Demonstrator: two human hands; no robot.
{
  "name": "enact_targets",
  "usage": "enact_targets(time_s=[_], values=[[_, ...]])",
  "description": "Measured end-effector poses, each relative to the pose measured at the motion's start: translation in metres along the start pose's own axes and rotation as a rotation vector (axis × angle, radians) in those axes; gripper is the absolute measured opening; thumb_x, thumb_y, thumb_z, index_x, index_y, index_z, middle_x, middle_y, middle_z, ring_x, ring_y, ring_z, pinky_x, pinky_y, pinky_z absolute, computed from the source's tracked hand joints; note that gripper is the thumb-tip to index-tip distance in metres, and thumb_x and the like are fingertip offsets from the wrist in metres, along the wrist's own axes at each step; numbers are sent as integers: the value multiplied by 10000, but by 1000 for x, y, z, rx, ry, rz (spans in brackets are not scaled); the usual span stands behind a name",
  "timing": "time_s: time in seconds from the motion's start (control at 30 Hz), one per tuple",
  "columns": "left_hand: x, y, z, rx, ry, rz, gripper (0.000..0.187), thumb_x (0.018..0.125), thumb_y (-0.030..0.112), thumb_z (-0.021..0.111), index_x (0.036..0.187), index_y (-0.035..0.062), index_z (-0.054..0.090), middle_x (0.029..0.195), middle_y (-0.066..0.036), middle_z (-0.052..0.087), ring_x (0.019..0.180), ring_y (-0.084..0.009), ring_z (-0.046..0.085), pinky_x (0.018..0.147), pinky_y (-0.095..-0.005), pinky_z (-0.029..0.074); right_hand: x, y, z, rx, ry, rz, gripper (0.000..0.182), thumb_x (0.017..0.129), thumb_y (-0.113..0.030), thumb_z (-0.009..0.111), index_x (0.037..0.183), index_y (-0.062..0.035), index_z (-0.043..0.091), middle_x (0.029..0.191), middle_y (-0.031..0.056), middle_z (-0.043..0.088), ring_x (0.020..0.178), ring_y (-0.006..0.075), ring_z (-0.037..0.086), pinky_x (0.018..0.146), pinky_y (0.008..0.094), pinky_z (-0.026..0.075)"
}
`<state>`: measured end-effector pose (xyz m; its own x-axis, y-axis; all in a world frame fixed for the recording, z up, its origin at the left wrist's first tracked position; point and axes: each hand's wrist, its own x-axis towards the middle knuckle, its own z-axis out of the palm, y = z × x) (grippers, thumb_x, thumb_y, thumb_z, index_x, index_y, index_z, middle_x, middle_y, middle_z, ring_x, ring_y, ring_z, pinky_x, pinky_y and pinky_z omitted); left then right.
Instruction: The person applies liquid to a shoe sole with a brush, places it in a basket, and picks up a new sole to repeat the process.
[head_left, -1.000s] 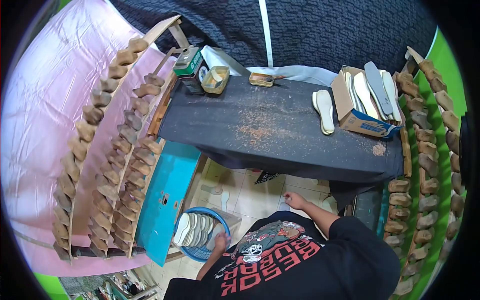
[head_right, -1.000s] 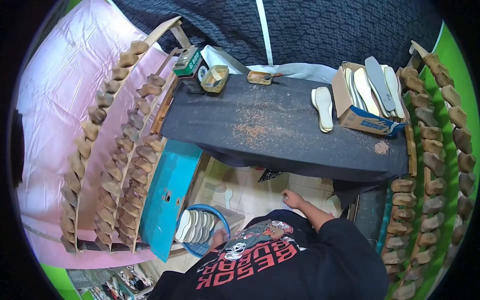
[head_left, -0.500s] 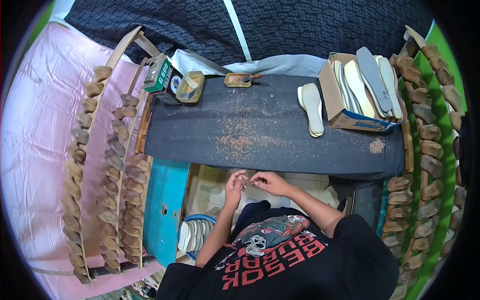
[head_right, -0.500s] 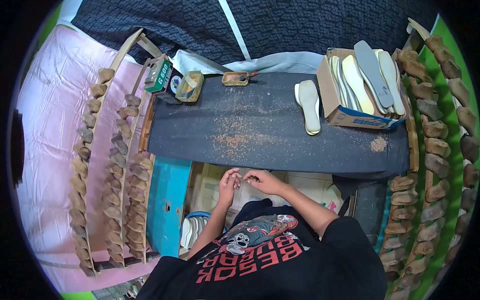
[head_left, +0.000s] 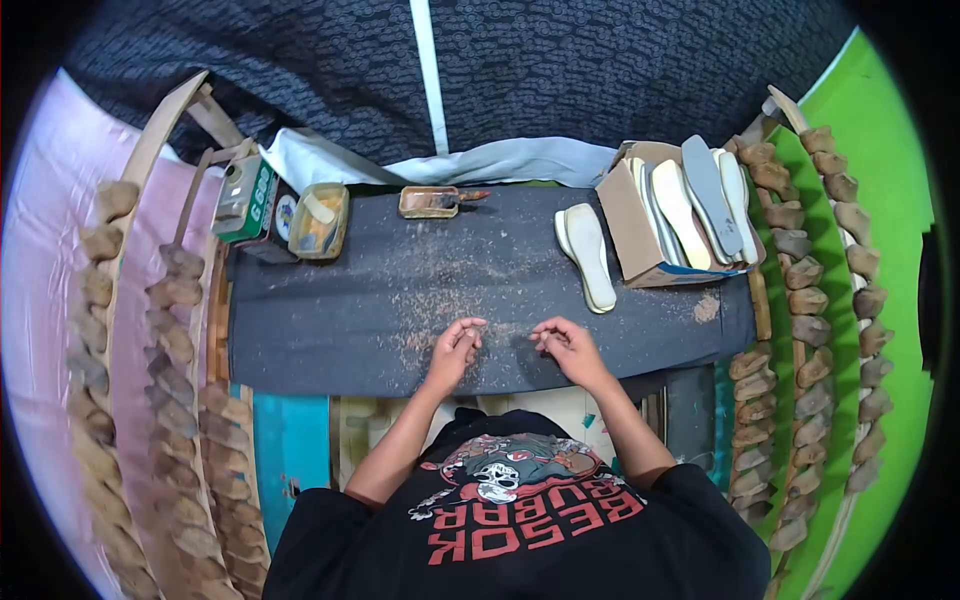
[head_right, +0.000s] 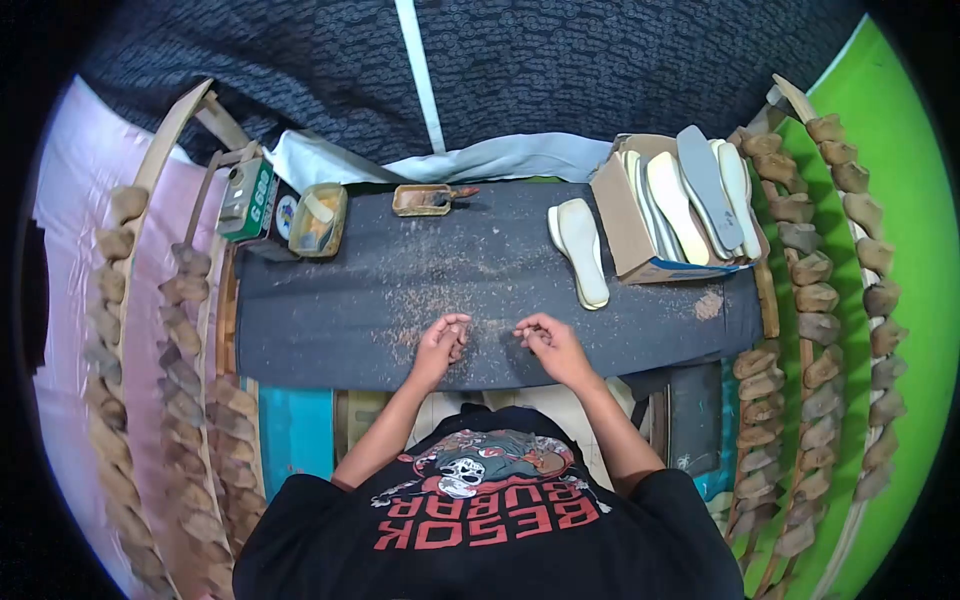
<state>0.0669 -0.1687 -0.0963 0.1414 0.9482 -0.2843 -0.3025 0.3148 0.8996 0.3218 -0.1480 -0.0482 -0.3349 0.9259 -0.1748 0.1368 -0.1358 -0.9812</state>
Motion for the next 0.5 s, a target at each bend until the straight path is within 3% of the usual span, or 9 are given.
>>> enact_targets(time_s=[0.13, 0.17, 0.2, 0.27, 0.3, 0.37, 0.4, 0.43, 0.5], values=[[41, 10, -5, -40, -141, -39, 260, 1044, 169, 486, 1266, 63, 569, 840, 20, 542, 652, -42, 467, 520, -199, 366, 7, -26, 9, -139, 172, 33, 146, 990, -59, 560, 1086, 21, 637, 1036, 78, 705, 935, 107, 656, 840, 259, 515], [52, 8, -5, -15, -191, -40, 275, 1047, 169, 482, 1285, 51, 552, 884, 2, 564, 698, -59, 534, 533, -211, 448, 6, -24, 11, -119, 194, 13, 135, 987, -58, 574, 1074, 18, 644, 1041, 74, 709, 957, 96, 654, 850, 246, 507], [57, 11, 2, -23, -199, -47, 275, 1047, 169, 482, 1285, 51, 552, 884, 2, 564, 698, -59, 534, 533, -211, 448, 5, -18, 9, -125, 201, 23, 135, 987, -58, 574, 1074, 18, 644, 1041, 74, 709, 957, 96, 654, 850, 246, 507], [65, 22, 21, -37, -282, -84, 291, 1046, 169, 484, 1298, 36, 541, 928, -20, 574, 734, -85, 580, 603, -235, 534, 5, -7, 10, -139, 276, 29, 135, 954, -52, 610, 1071, 2, 647, 1042, 81, 704, 968, 130, 658, 865, 265, 503], [71, 22, 26, -45, -359, -118, 308, 1042, 176, 493, 1312, 32, 527, 1019, -43, 587, 837, -122, 625, 710, -281, 587, 6, -8, 8, -132, 285, 31, 135, 954, -52, 610, 1071, 2, 647, 1042, 81, 704, 968, 130, 658, 865, 265, 503], [81, 18, 47, -70, -388, -132, 327, 1044, 191, 492, 1328, 32, 515, 1072, -56, 591, 907, -143, 638, 737, -295, 591, 9, -12, -6, -449, 397, -115, 171, 877, -56, 644, 1038, 1, 655, 1090, 140, 669, 1023, 279, 645, 932, 368, 487], [90, 11, 57, -100, -408, -134, 347, 1045, 206, 492, 1344, 31, 503, 1124, -69, 595, 977, -165, 650, 764, -308, 596, 11, -17, -14, -455, 401, -115, 171, 877, -56, 644, 1038, 1, 655, 1090, 140, 669, 1023, 279, 645, 932, 368, 487], [100, 7, 63, -78, -471, -144, 449, 1039, 219, 507, 1448, 48, 431, 1297, -89, 567, 1135, -188, 615, 890, -334, 560, 14, -21, -21, -539, 468, -151, 182, 852, -44, 650, 1028, 0, 652, 1126, 158, 642, 1088, 322, 608, 971, 391, 462], [113, -2, 85, -42, -448, -137, 503, 1038, 219, 507, 1495, 59, 371, 1351, -92, 543, 1177, -190, 593, 938, -341, 530, 19, -22, -40, -623, 531, -161, 251, 815, -33, 668, 1061, -8, 630, 1252, 189, 575, 1206, 382, 528, 1043, 436, 410]])
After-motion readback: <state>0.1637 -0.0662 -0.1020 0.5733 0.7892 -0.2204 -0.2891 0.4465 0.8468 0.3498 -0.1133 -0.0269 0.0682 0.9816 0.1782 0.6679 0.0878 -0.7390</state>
